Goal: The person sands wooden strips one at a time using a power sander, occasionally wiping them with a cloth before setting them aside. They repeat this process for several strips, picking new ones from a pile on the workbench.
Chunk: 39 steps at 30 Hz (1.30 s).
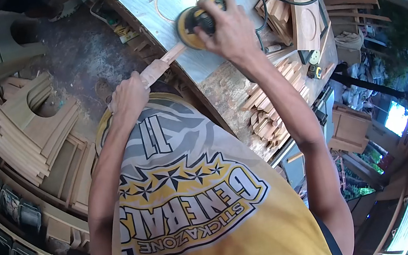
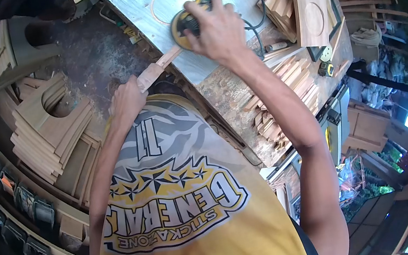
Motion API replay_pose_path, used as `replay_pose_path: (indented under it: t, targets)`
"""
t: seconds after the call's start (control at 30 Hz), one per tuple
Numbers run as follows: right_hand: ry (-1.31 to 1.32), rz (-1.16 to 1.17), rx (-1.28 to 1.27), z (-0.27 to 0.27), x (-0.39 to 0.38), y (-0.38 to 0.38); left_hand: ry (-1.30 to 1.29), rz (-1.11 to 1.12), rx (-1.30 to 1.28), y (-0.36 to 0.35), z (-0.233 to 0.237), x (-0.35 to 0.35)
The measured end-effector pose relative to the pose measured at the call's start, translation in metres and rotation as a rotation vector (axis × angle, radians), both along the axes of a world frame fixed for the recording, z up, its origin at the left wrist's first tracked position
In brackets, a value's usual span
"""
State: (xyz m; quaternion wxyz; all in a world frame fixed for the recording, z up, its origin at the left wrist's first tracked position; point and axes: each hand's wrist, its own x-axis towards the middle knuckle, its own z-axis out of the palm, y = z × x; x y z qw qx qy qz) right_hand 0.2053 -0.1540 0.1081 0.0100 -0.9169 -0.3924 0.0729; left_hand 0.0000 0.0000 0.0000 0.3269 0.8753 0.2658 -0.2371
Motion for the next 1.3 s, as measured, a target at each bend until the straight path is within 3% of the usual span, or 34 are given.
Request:
replay_pose_path:
  t: [0.1,0.3,0.53,0.6,0.7,0.83,1.0,1.1,1.2,1.3]
  targets:
    - [-0.201,0.062,0.046,0.011,0.018,-0.021,-0.022,0.010,-0.056,-0.019,-0.005,0.019]
    - [-0.104,0.207,0.188,0.009,-0.037,0.002,0.003,-0.029,-0.021,-0.008,-0.001,0.010]
    - [-0.194,-0.080,0.066,-0.004,0.051,-0.038,0.039,0.010,0.041,-0.004,0.003,-0.026]
    - [-0.113,-0.207,0.057,0.025,0.057,-0.046,0.023,0.017,0.051,-0.004,-0.002,-0.037]
    - [-0.212,-0.166,0.225,0.040,0.068,-0.058,0.058,0.018,0.089,0.001,-0.007,-0.045]
    - [-0.166,-0.178,0.204,0.052,0.061,-0.048,0.023,-0.016,0.105,0.003,-0.009,-0.047]
    - [-0.119,-0.109,0.066,0.006,0.035,-0.016,0.028,0.000,0.094,0.000,0.000,-0.044]
    - [-0.012,-0.107,0.064,0.004,-0.002,0.004,0.036,0.025,0.093,-0.004,0.001,-0.039]
    - [-0.013,0.069,0.023,0.012,-0.032,0.007,-0.006,0.012,0.087,0.000,-0.002,-0.040]
    - [-0.101,0.001,0.047,0.000,0.000,-0.006,-0.004,0.014,0.070,-0.003,-0.001,-0.046]
